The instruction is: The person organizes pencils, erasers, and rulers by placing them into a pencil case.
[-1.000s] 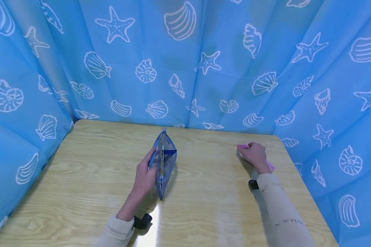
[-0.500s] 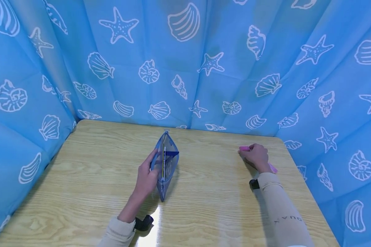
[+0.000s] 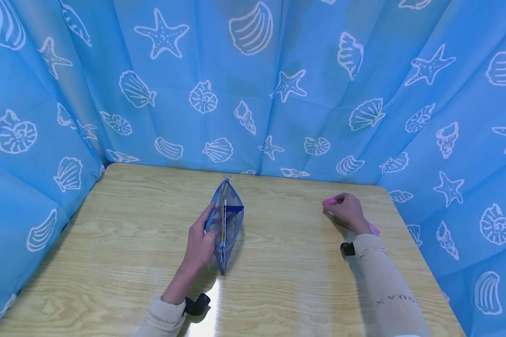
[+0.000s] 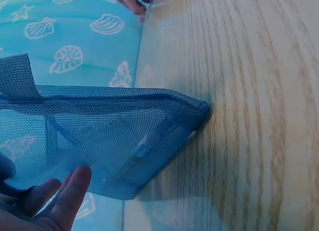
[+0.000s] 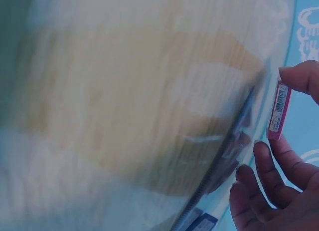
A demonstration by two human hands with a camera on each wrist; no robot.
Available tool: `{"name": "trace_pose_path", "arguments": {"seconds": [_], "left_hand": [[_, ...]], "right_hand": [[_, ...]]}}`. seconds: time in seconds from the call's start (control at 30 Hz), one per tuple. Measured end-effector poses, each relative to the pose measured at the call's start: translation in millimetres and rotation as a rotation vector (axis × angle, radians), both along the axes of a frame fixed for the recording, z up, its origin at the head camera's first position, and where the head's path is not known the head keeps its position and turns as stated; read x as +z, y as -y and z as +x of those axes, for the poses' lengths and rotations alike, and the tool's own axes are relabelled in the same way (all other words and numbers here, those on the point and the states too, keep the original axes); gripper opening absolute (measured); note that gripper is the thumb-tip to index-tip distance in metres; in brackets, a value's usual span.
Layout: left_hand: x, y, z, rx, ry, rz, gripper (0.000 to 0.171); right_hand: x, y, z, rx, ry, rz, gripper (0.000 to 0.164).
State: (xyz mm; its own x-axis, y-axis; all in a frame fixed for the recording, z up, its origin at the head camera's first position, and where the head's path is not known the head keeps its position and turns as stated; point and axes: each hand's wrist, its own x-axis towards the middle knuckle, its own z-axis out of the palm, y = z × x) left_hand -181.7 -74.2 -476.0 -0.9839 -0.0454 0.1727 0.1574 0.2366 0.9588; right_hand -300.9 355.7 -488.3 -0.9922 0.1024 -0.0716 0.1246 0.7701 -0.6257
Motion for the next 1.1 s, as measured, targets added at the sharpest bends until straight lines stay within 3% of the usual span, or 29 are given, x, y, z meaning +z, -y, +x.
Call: {"name": "trace_pose_path", "arguments": {"seconds": [0.2,0.6,0.83,1.1], "left_hand": [[-0.2,0.0,-1.4,-0.005,0.001,0.004,0.077],[-0.9,0.8,-1.6,-0.019,0.002,0.010,0.078],[-1.3,1.1,0.3,-0.020,0.019,0.016,0.077],[-1.5,2.3,0.4,-0.019,0.014,0.020,0.077]], "right_hand": [[7.3,3.2,2.5,0.008,-0.006,-0.070,0.057],[12.9,14.8,8.8,0.133,-0.024,-0.197,0.042],[11.8,24.3,14.9,0.198,-0.086,-0.262,0.033],[13.0,35.6,25.8,0.249,-0.074,-0.325,0.041]]}}
